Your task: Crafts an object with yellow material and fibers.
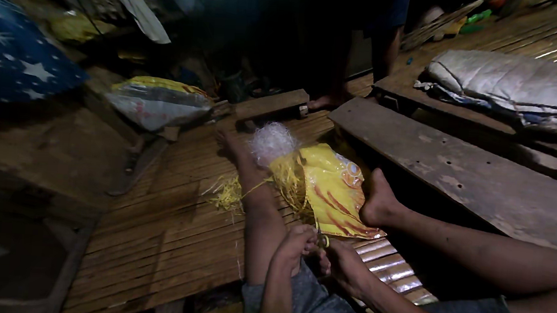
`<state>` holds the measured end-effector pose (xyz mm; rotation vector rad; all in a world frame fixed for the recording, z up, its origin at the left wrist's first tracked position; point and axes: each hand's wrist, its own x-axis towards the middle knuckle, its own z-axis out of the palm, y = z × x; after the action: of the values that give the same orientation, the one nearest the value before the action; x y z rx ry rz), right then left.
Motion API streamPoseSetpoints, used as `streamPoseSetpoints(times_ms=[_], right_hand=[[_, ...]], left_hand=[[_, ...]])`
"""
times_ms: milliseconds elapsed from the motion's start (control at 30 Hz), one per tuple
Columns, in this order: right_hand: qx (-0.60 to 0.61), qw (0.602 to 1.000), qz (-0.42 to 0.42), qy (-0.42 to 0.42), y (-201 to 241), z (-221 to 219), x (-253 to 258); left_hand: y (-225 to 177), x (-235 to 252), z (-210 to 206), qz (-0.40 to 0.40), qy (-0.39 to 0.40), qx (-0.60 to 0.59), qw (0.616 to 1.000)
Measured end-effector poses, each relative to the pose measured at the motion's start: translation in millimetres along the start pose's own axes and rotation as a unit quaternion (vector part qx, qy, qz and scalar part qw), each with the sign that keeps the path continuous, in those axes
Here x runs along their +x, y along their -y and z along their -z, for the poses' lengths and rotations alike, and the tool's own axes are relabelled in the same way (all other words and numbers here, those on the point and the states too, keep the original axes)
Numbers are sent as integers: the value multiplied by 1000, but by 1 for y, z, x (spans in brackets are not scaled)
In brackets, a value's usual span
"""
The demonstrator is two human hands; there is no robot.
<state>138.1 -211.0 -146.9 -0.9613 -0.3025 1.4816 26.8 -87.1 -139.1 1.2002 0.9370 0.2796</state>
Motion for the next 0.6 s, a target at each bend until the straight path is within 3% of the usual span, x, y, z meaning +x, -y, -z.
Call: streamPoseSetpoints(times_ms=[233, 600], right_hand=[[-8, 1000, -20, 0, 1, 2, 6], [11, 1000, 13, 11, -3, -1, -4]], left_hand=[[2, 1, 3, 0, 17, 0, 1000], [1, 1, 2, 3, -8, -14, 1000]])
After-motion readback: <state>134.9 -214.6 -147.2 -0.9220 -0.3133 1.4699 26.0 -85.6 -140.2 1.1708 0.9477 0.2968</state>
